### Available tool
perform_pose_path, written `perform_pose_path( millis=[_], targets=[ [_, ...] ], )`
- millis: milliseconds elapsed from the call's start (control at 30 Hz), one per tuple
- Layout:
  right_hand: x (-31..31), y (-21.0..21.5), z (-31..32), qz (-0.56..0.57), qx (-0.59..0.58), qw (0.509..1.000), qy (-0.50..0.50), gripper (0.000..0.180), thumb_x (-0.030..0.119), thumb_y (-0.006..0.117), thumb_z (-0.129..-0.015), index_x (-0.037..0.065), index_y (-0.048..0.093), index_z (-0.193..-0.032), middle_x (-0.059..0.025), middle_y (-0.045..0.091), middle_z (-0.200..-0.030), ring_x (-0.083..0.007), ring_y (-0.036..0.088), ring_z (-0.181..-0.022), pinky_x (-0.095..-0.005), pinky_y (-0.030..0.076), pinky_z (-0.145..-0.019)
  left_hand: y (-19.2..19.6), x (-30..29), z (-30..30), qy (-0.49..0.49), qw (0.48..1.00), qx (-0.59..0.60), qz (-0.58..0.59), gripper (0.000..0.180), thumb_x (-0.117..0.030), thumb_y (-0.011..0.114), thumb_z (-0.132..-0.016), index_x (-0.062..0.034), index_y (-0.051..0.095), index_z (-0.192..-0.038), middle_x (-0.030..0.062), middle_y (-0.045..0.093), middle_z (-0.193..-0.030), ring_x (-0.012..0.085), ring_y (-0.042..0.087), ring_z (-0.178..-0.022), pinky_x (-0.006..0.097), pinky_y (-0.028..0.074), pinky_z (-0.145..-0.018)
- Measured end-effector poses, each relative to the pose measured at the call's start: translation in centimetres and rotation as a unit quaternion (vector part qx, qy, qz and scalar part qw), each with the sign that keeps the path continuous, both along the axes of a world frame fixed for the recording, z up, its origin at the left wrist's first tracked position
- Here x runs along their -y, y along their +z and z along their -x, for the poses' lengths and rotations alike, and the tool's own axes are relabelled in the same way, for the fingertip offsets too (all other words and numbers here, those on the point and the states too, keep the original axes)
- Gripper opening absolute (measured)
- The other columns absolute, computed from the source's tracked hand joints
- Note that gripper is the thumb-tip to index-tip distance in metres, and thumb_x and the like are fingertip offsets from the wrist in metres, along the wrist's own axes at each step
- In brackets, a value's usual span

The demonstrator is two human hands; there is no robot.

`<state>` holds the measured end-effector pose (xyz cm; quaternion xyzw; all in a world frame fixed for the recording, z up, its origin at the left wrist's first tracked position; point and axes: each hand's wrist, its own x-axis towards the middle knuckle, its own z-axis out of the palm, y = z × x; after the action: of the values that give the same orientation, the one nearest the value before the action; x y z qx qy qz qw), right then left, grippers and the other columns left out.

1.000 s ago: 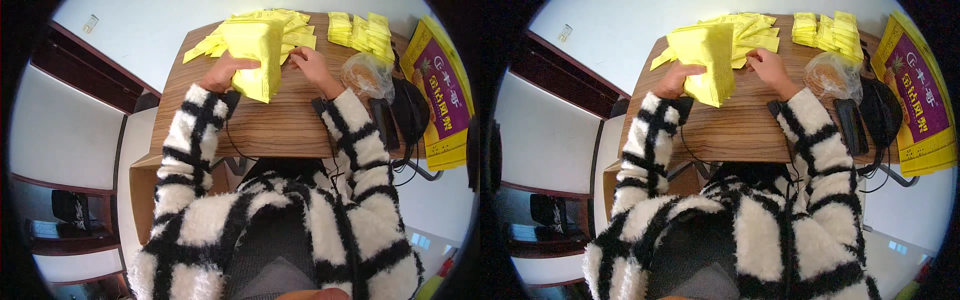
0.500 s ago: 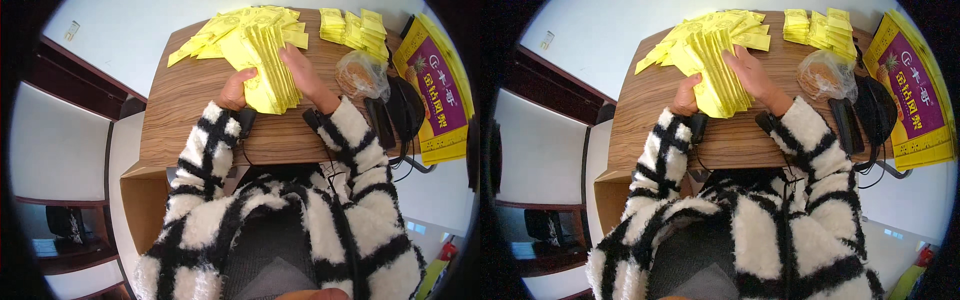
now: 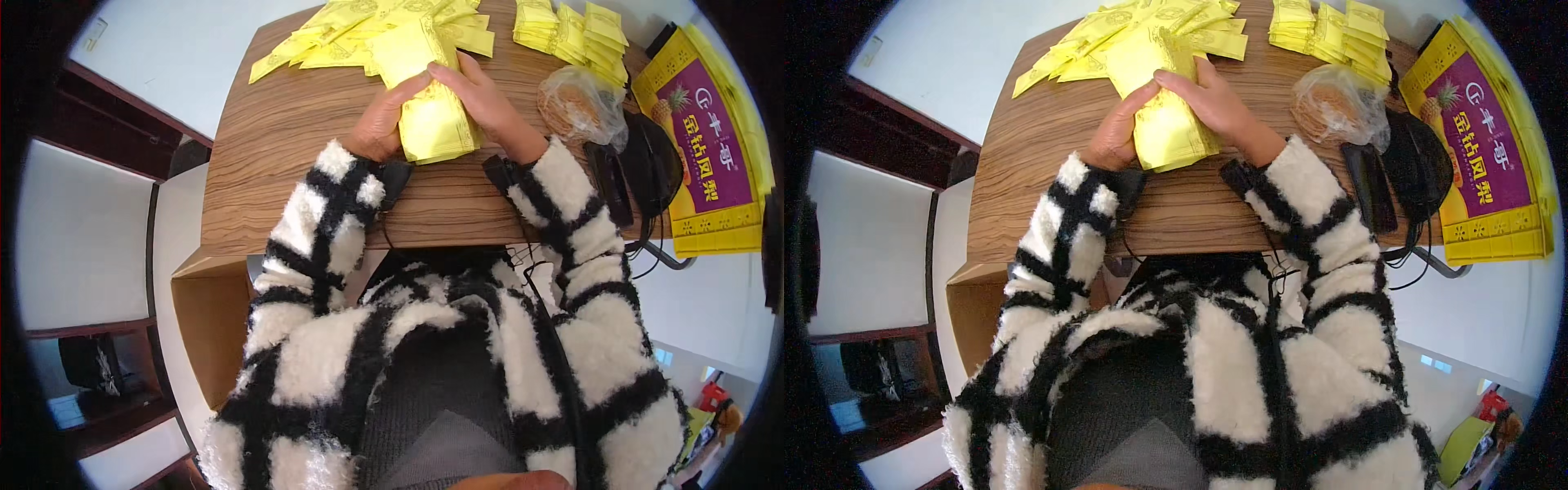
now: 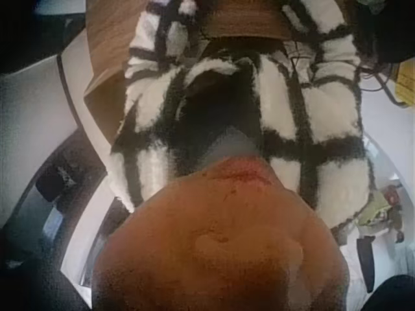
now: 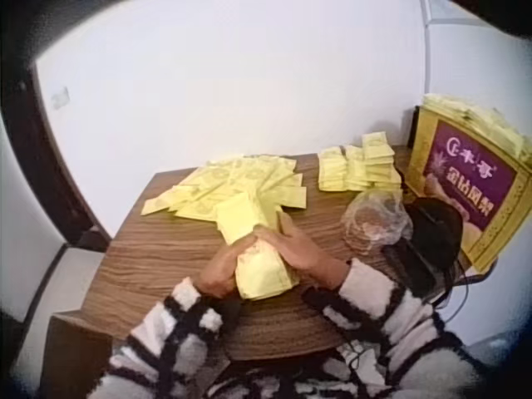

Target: Folding and organizing yellow paper bags at a desk.

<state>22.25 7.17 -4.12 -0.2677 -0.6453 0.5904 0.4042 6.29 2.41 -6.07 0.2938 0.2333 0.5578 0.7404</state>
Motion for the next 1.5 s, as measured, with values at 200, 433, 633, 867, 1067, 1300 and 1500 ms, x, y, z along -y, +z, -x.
perform_pose_path(
  millis=[200,433,633,867,1067,1300,1500],
  targets=[
    [-0.4,0.8,-1.1,0.012,-0.001,1.0,0.008,0.059,0.034,0.059,-0.094,-0.007,0.039,-0.131,-0.0144,0.058,-0.113,-0.0192,0.058,-0.1,-0.0293,0.05,-0.083,0.2,-1.0,-1.5,0.021,0.999,-0.038,-0.001,0.041,-0.015,0.064,-0.091,0.0023,0.05,-0.125,0.0132,0.063,-0.114,0.0212,0.065,-0.098,0.034,0.056,-0.085],
    [-2.1,-1.2,-1.0,-0.001,0.004,1.0,0.012,0.068,0.043,0.059,-0.091,-0.01,0.04,-0.129,-0.0199,0.058,-0.115,-0.0237,0.059,-0.101,-0.0325,0.051,-0.084,0.5,-1.5,-1.9,0.031,0.999,0.01,0.001,0.041,-0.016,0.063,-0.09,0.0018,0.05,-0.125,0.0133,0.062,-0.115,0.0227,0.065,-0.099,0.035,0.055,-0.087],
    [-0.2,0.0,-1.2,-0.118,0.269,0.956,-0.007,0.063,0.041,0.06,-0.091,-0.004,0.046,-0.133,-0.015,0.059,-0.12,-0.021,0.06,-0.101,-0.0318,0.05,-0.085,1.0,-0.7,0.5,0.086,0.994,0.07,0.008,0.041,-0.016,0.063,-0.09,0.0013,0.05,-0.125,0.0136,0.062,-0.117,0.0255,0.063,-0.103,0.037,0.053,-0.091],
    [-2.7,5.5,-8.5,-0.33,0.412,0.849,-0.02,0.035,0.035,0.064,-0.088,0.004,0.068,-0.103,-0.0091,0.07,-0.097,-0.0181,0.064,-0.09,-0.0309,0.049,-0.08,-1.0,-1.3,3.3,0.149,0.985,0.084,-0.027,0.041,-0.017,0.062,-0.091,0.0016,0.05,-0.126,0.014,0.061,-0.119,0.0266,0.062,-0.106,0.039,0.053,-0.092],
    [-7.8,4.6,-18.1,-0.335,0.522,0.773,-0.134,0.03,0.033,0.066,-0.082,0.005,0.07,-0.093,-0.0129,0.07,-0.087,-0.0273,0.065,-0.079,-0.0376,0.051,-0.071,-0.7,-0.8,2.9,0.161,0.983,0.08,-0.026,0.041,-0.016,0.064,-0.09,0.001,0.05,-0.124,0.0125,0.06,-0.118,0.025,0.061,-0.106,0.037,0.053,-0.09],
    [-9.1,2.4,-22.4,-0.268,0.597,0.742,-0.145,0.023,0.024,0.07,-0.075,0.004,0.07,-0.086,-0.0143,0.069,-0.083,-0.0304,0.065,-0.077,-0.0397,0.051,-0.068,-0.2,-0.2,2.7,0.149,0.985,0.082,-0.022,0.043,-0.015,0.064,-0.089,0.0007,0.048,-0.126,0.0122,0.06,-0.118,0.025,0.061,-0.106,0.037,0.053,-0.091],
    [-8.9,1.0,-22.0,-0.308,0.637,0.69,-0.154,0.021,0.022,0.07,-0.073,0.003,0.069,-0.081,-0.0143,0.068,-0.077,-0.0269,0.065,-0.07,-0.0377,0.05,-0.064,0.0,-0.5,2.4,0.136,0.987,0.089,-0.016,0.043,-0.014,0.064,-0.089,0.0003,0.048,-0.127,0.0124,0.06,-0.118,0.025,0.061,-0.106,0.037,0.053,-0.091]
  ],
)
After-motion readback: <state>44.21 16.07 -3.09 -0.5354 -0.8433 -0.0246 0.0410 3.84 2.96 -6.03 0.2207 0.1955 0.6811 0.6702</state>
